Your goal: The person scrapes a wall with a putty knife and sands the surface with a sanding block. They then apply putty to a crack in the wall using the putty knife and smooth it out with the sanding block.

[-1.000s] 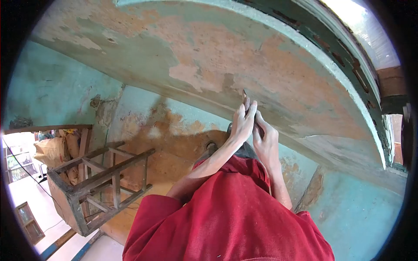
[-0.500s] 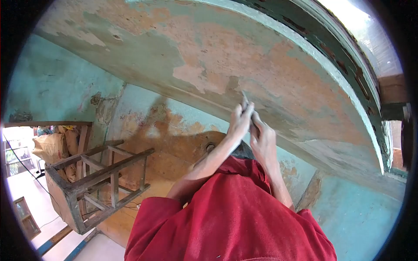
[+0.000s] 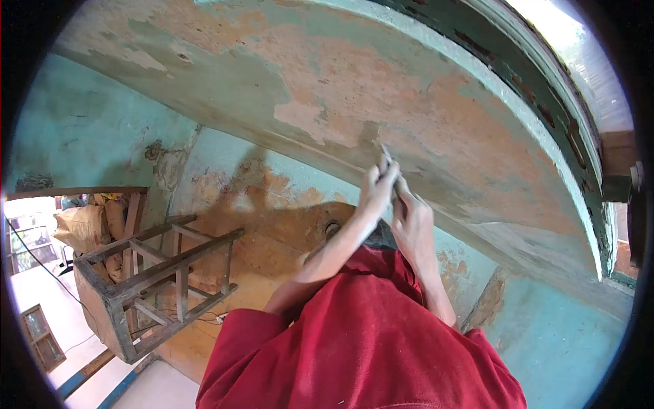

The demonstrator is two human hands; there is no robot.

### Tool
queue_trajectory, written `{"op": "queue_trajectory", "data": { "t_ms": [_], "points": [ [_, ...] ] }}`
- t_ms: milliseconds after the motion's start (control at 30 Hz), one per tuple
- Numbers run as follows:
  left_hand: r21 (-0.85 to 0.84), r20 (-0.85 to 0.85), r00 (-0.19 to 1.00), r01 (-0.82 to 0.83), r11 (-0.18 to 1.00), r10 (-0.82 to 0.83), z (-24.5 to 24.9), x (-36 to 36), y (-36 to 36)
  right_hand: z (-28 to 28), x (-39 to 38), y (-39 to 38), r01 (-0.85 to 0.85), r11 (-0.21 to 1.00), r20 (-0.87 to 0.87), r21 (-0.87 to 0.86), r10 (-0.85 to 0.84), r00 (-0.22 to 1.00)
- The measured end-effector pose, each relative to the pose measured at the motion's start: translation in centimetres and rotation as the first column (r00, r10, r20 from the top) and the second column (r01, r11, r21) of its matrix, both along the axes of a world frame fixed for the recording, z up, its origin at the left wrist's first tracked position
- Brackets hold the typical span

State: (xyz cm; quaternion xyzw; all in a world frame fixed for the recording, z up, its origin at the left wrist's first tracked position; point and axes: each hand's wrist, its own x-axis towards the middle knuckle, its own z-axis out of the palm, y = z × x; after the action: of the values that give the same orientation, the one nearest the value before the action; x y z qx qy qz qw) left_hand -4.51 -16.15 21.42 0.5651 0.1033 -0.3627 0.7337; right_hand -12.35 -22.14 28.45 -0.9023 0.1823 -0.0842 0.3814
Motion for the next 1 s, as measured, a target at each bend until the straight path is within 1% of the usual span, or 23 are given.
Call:
{"op": "queue_trajectory", "data": {
  "t_ms": [67, 100, 133, 200, 233, 267, 300, 333, 400, 433, 467, 533, 567, 600, 667, 700, 733, 800, 833, 867, 933, 967, 1000],
  "points": [
    [0.041, 0.078, 0.997, -0.004, 0.999, 0.001, -2.3, -0.4, -1.3, 1.0, -0.3, -0.6, 0.053, 0.998, -0.017, 0.019, -0.053, 0.998],
    [0.019, 0.114, 0.992, -0.058, 0.998, 0.056, -1.7, -0.1, -0.9, 0.6, 0.4, -0.3, 0.042, 0.999, -0.026, -0.005, -0.043, 0.999],
    [-0.05, 0.068, 0.994, -0.08, 0.996, 0.083, -2.1, 0.5, -0.5, -0.7, 0.9, -0.2, -0.012, 1.0, 0.019, -0.022, 0.012, 1.0],
    [-0.101, 0.016, 0.998, -0.06, 0.993, 0.062, -2.2, 0.7, 0.3, -1.2, 0.4, 0.3, 0.006, 1.0, 0.044, -0.005, -0.006, 0.999],
    [-0.099, 0.049, 0.997, -0.046, 0.994, 0.052, -1.5, -0.1, 0.2, -0.5, -0.1, 0.4, 0.006, 1.0, 0.039, 0.001, -0.006, 0.999],
    [-0.104, 0.092, 0.995, -0.033, 0.994, 0.043, -0.8, -0.5, -0.6, 1.0, -0.3, -0.1, 0.031, 0.999, -0.009, 0.011, -0.03, 0.999],
    [-0.008, 0.059, 0.995, -0.077, 0.997, 0.077, -1.2, -0.9, -1.3, 1.9, -0.4, -0.5, 0.055, 0.998, -0.062, 0.019, -0.053, 0.997],
    [-0.002, 0.052, 0.996, -0.07, 0.998, 0.07, -3.0, -0.8, -1.1, 0.8, -0.3, -0.4, 0.062, 0.998, -0.07, 0.024, -0.06, 0.996],
    [-0.152, 0.036, 0.989, -0.136, 0.979, 0.143, -6.1, 0.6, -0.6, -2.4, 0.9, -0.5, -0.026, 0.999, -0.075, -0.03, 0.023, 0.997],
    [-0.064, -0.024, 0.992, -0.121, 0.991, 0.12, -2.5, 0.8, 0.3, -2.2, 0.9, -0.2, -0.049, 0.997, -0.064, -0.063, 0.045, 0.997],
    [-0.064, -0.021, 0.992, -0.129, 0.99, 0.128, -2.1, 0.4, 0.2, -1.1, 0.6, -0.1, -0.057, 0.996, -0.062, -0.064, 0.053, 0.997],
    [-0.087, 0.088, 0.993, -0.071, 0.994, 0.079, -1.8, -0.6, -0.8, 1.9, -0.1, -0.2, 0.032, 0.999, -0.001, -0.02, -0.033, 0.999],
    [0.038, 0.156, 0.988, 0.0, 0.999, -0.006, -2.0, -0.3, -0.5, 1.5, 0.2, -0.2, 0.047, 0.999, -0.009, -0.023, -0.047, 0.999],
    [0.04, 0.157, 0.988, 0.005, 0.999, -0.012, -3.4, 0.4, -0.2, -0.1, 0.6, -0.3, 0.052, 0.998, -0.008, -0.021, -0.053, 0.999],
    [-0.06, 0.019, 0.995, -0.093, 0.994, 0.095, -6.8, 1.0, 0.2, -3.5, 1.1, -0.5, -0.075, 0.992, -0.113, -0.1, 0.063, 0.992],
    [-0.211, -0.006, 0.998, -0.068, 0.975, 0.068, -6.2, 0.9, 0.2, -1.4, 1.0, -0.1, -0.066, 0.992, -0.122, -0.103, 0.054, 0.991],
    [-0.12, 0.009, 0.994, -0.107, 0.987, 0.109, -0.1, 0.3, 0.3, 0.3, 0.8, 0.0, -0.075, 0.992, -0.125, -0.102, 0.062, 0.99],
    [-0.027, 0.145, 0.988, -0.051, 0.998, 0.054, -2.0, -0.2, -0.8, 2.6, 0.3, -0.2, 0.025, 1.0, -0.082, -0.009, -0.026, 0.996],
    [-0.001, 0.116, 0.991, -0.059, 0.998, 0.058, -2.5, -0.1, -0.7, 1.3, 0.5, -0.3, 0.0, 0.999, -0.03, -0.041, -0.002, 1.0],
    [-0.051, 0.024, 0.997, -0.073, 0.996, 0.074, -3.0, 0.5, -0.3, -0.2, 0.7, -0.5, 0.004, 0.999, -0.024, -0.044, -0.005, 1.0],
    [-0.139, -0.03, 0.999, -0.017, 0.99, 0.013, -2.2, 1.9, 0.8, -0.7, 1.9, -0.3, -0.095, 0.99, -0.154, -0.104, 0.079, 0.985],
    [-0.023, -0.002, 0.998, -0.058, 0.998, 0.058, -1.4, 0.9, 0.4, 0.4, 0.9, -0.5, -0.083, 0.992, -0.139, -0.096, 0.069, 0.988],
    [-0.056, 0.064, 0.997, -0.032, 0.998, 0.036, -0.6, 0.3, 0.2, 1.4, 0.6, -0.5, -0.086, 0.992, -0.148, -0.093, 0.072, 0.986]
  ]
}}
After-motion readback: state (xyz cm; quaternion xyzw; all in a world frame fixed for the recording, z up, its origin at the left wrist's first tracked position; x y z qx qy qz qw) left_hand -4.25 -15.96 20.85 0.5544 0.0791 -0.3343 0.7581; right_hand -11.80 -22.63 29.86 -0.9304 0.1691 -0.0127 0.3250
